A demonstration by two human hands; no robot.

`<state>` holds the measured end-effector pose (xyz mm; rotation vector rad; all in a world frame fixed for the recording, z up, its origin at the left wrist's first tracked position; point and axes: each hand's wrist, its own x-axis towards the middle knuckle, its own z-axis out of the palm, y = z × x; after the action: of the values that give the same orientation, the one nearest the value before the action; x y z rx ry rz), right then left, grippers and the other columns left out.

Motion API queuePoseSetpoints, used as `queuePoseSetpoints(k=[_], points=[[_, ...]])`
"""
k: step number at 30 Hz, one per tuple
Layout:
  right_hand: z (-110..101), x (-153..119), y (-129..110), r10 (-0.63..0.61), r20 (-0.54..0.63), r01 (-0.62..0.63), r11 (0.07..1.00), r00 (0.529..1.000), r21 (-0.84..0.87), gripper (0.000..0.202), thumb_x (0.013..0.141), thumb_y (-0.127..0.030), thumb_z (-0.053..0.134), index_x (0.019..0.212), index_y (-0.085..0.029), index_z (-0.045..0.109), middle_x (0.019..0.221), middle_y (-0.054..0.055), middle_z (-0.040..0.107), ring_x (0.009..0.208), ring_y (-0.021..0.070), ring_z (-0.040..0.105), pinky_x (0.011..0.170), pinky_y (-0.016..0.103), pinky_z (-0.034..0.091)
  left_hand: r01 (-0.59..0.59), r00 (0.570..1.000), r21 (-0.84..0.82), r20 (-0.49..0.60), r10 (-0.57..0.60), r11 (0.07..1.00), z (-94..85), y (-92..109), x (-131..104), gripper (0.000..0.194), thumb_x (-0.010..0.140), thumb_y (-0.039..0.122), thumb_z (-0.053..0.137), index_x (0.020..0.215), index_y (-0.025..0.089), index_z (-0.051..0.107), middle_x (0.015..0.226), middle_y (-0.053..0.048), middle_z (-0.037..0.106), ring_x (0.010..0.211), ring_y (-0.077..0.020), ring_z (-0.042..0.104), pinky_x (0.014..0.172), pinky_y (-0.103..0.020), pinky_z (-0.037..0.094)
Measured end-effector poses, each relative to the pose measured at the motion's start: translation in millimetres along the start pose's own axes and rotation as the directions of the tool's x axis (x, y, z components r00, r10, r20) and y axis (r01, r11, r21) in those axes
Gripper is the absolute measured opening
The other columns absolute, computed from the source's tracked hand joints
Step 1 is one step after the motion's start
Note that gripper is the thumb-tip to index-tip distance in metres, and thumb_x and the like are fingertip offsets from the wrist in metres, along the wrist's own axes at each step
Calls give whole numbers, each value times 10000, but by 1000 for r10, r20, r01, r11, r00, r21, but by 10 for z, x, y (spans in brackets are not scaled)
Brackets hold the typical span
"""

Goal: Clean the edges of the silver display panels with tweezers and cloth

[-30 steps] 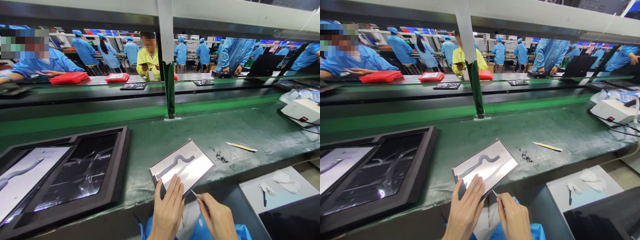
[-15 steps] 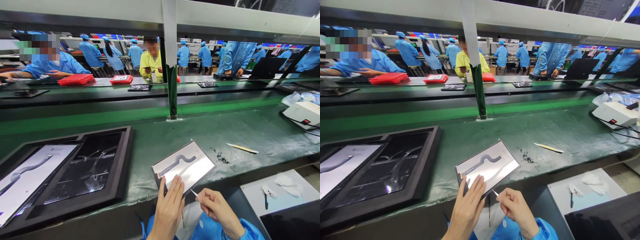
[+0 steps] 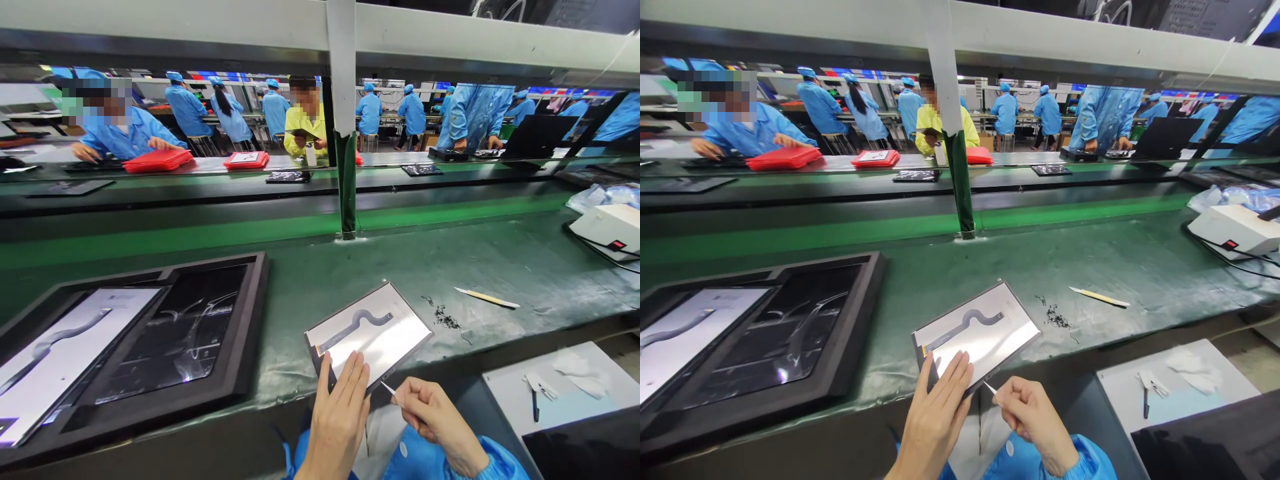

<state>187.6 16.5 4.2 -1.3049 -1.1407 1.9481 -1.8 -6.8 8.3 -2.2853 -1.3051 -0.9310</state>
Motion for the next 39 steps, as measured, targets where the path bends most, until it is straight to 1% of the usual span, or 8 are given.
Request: queuePoseSetpoints(k=[5,10,12,15,21,29,35,39], points=[[-13,12,44,-15,45,15,1000,999,-7,532,698,-688,715,687,-196,515,428,-112,409,355,24,198,377,204,130,14,1000,-10,-10,-14,1000,6,3,-10,302,947,14,446,1192,27,621,1197,-163,718,1176,-244,660,1236,-521,157],[32,-19,32,-15,34,15,1000,999,-5,525,696,-676,717,679,-195,507,426,-114,397,356,21,192,378,204,122,24,1000,-23,-2,-24,999,3,0,-17,315,942,9,443,1208,34,609,1206,-155,715,1181,-235,656,1242,-512,140],[62,-37,26,-3,43,4,1000,999,-17,514,694,-663,718,670,-200,497,422,-110,410,341,19,197,369,204,119,50,999,-36,13,-50,998,-3,-2,-20,366,942,7,430,1283,32,561,1216,-144,711,1190,-217,650,1248,-487,139],[99,-52,37,-24,72,26,999,997,-27,500,706,-655,705,669,-201,497,424,-103,423,339,23,213,364,199,133,101,994,-46,34,-100,994,-2,-4,-37,465,954,22,410,1418,23,433,1238,-136,701,1196,-194,644,1251,-447,153],[98,-69,106,-55,101,58,998,993,-31,536,719,-703,685,688,-196,513,434,-107,408,360,30,217,378,202,153,148,989,-58,34,-146,987,39,8,-88,538,975,63,419,1503,43,315,1254,-142,689,1166,-203,660,1238,-453,213],[164,-150,93,-32,123,36,999,992,-31,555,713,-715,700,672,-201,494,442,-98,415,393,40,229,408,212,158,149,988,-65,41,-147,987,52,1,-115,509,977,74,435,1478,31,351,1269,-146,678,1197,-209,640,1249,-441,177],[223,-266,3,3,141,4,999,990,-50,555,701,-725,698,686,-206,503,466,-92,432,405,46,240,422,220,162,171,985,-76,45,-168,982,64,5,-132,534,981,80,432,1503,76,318,1275,-146,675,1180,-225,653,1215,-501,273],[250,-301,43,15,167,-7,999,986,-47,531,708,-696,711,675,-215,488,479,-86,422,425,59,276,435,232,162,171,985,-75,45,-168,982,70,-7,-141,571,986,88,424,1534,96,265,1276,-134,678,1187,-230,650,1185,-502,337]])
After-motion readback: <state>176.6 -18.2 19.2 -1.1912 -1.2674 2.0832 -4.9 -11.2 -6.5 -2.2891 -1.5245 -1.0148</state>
